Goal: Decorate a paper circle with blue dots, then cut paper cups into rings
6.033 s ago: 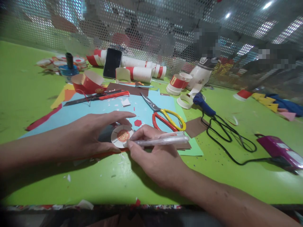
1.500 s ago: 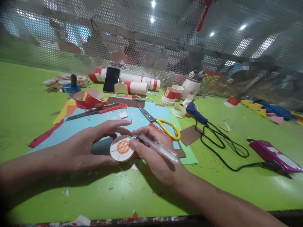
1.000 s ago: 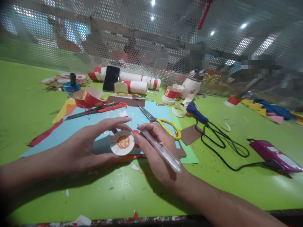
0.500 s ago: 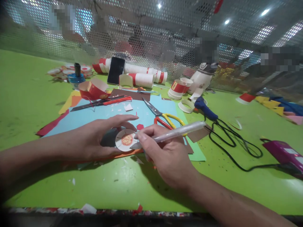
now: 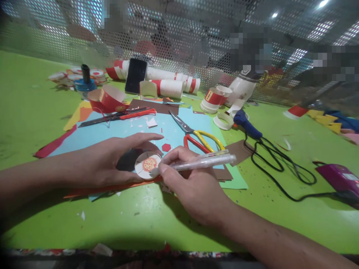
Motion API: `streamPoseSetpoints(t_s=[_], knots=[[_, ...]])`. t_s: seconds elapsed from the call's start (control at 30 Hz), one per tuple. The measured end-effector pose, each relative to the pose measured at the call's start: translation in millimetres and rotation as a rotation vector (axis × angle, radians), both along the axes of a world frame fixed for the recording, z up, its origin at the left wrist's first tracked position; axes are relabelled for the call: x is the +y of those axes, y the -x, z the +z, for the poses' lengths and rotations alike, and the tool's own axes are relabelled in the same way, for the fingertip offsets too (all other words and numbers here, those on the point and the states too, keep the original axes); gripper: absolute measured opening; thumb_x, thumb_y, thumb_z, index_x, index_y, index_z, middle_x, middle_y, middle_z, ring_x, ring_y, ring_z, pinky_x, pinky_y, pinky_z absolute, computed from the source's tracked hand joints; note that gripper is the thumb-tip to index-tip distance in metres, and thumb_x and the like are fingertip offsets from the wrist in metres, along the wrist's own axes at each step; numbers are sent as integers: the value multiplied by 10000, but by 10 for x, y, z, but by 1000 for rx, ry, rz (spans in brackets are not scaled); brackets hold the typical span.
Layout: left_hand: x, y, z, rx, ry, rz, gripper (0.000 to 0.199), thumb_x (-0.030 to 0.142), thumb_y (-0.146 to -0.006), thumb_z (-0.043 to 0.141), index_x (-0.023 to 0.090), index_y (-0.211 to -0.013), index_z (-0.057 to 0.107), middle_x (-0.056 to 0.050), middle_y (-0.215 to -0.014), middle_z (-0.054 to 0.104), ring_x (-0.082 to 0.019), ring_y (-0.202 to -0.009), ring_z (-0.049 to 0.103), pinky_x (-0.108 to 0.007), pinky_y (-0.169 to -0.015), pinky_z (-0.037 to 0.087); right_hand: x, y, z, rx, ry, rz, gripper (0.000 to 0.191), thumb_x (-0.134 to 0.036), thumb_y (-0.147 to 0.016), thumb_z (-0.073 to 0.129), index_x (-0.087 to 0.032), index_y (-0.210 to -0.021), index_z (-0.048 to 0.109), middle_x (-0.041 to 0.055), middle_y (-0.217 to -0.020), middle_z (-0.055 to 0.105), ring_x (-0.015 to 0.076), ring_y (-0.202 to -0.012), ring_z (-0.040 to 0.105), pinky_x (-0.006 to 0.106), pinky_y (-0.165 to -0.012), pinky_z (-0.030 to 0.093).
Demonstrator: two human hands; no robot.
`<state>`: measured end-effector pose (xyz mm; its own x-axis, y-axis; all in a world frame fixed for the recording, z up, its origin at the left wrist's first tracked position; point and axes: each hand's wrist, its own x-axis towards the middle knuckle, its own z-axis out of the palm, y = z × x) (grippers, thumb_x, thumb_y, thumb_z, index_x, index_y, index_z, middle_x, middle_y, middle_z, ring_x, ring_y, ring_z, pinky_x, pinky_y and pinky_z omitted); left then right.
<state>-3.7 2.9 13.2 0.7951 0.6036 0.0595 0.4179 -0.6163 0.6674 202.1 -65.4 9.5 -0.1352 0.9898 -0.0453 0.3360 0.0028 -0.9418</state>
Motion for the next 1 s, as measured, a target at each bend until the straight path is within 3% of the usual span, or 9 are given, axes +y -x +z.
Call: streamPoseSetpoints(t_s=[0.47,1.0], knots=[[-19,10,5,31,-12,3,712,333,-849,647,297,-1476,311,-25,-1280,644,-199,-1059,633,-280,-870,474,-21,12,19,-20,38,-34,132,-201,-861,590,-218,-735,554,-78,-541,567,70,-502,524,183,-471,420],[-29,5,28,33,-12,10,689,343,-853,628,285,-1473,334,-56,-1272,651,-227,-1056,638,-314,-871,481,-32,8,27,-49,40,-24,131,-212,-867,590,-228,-741,556,-65,-569,573,91,-528,536,217,-501,439]])
